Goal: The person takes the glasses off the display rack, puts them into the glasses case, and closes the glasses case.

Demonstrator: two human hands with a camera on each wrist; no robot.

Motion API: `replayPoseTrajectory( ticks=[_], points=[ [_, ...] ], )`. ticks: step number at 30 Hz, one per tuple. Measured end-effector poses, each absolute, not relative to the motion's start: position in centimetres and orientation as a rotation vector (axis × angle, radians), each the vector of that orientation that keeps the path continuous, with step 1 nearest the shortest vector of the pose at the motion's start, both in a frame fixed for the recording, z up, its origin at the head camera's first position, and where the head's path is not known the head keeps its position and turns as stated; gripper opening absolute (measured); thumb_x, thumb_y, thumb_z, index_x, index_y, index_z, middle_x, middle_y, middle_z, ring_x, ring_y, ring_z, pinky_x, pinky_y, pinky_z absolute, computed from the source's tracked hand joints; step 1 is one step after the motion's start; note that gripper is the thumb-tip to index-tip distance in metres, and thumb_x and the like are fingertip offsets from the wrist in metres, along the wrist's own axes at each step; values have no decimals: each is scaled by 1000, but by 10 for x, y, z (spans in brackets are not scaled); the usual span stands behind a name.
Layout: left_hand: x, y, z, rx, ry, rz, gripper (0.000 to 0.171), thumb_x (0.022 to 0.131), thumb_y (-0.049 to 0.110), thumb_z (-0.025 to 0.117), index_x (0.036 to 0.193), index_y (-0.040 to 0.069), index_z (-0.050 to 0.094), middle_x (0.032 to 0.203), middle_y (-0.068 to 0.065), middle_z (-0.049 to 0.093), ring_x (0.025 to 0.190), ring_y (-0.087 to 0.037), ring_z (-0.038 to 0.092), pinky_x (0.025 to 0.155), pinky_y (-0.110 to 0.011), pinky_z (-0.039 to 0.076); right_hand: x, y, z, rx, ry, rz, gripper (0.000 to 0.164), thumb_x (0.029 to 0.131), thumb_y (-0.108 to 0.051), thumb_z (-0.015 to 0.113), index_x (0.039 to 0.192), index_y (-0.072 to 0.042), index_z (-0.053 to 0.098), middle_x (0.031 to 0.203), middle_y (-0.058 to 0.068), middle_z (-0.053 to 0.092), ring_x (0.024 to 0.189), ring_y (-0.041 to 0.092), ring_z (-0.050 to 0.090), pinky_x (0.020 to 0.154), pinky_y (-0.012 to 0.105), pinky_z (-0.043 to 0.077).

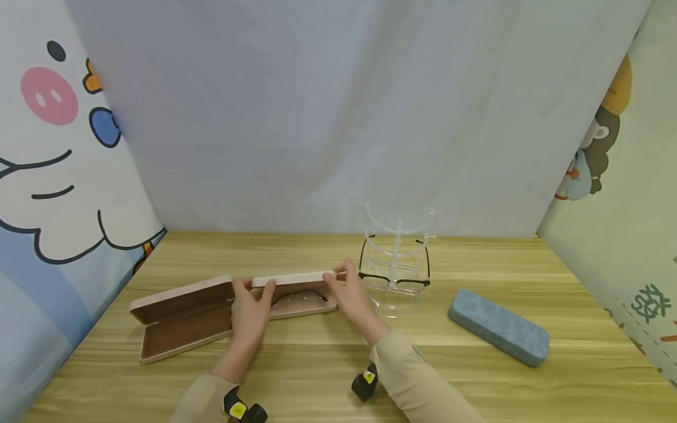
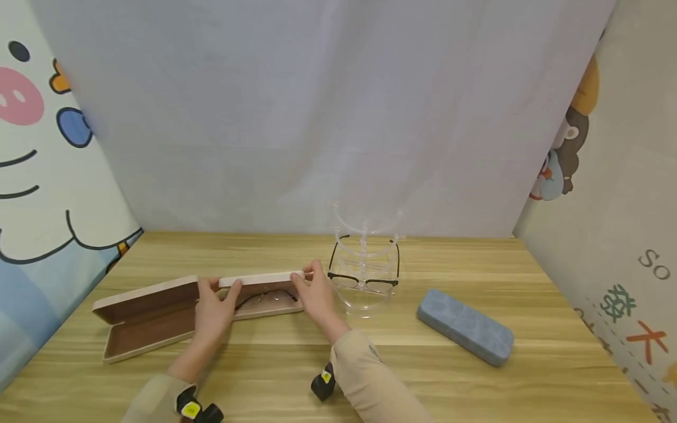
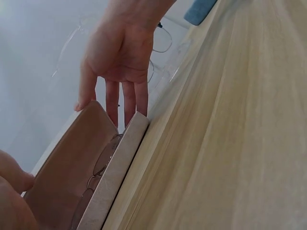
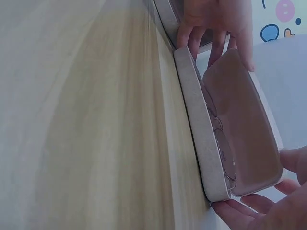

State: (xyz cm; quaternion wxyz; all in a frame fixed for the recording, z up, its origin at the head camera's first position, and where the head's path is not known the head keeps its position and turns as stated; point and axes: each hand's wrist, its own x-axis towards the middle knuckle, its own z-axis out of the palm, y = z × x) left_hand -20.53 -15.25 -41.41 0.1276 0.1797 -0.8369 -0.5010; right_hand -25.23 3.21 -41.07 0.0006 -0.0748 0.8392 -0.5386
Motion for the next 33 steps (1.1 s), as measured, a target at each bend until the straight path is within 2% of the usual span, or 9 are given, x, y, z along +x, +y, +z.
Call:
replayPoseTrajectory(
  ticks=[3, 11, 19, 33],
  points=[
    [-205, -153, -414, 514, -2405, -1481, 55, 89, 41, 54, 123, 5, 31, 129, -22, 44, 106, -43, 49, 83, -52, 39, -251, 33, -410, -231, 2624, -1700, 29, 91, -34, 53, 107, -10, 46, 119, 22, 53, 102, 35, 55, 69, 33, 49],
    [-202, -157, -417, 514, -2371, -1580, 55, 87, 37, 58, 122, 4, 32, 129, -20, 44, 111, -37, 48, 87, -47, 40, -247, 34, -408, -220, 2585, -1720, 29, 91, -31, 55, 108, -9, 47, 125, 21, 51, 116, 35, 48, 85, 45, 47],
    [-200, -158, -420, 515, -2352, -1629, 56, 85, 35, 61, 122, 2, 33, 121, -24, 51, 105, -31, 52, 81, -36, 43, -244, 36, -410, -224, 2535, -1745, 28, 90, -26, 57, 108, -7, 47, 130, 22, 48, 121, 33, 45, 88, 45, 46],
    [-195, -161, -421, 443, -2336, -1745, 58, 86, 28, 62, 125, 0, 28, 133, -27, 39, 122, -37, 41, 96, -43, 39, -243, 41, -413, -286, 2466, -1787, 28, 89, -24, 59, 107, -5, 47, 131, 22, 45, 119, 37, 47, 92, 44, 45]
  ],
)
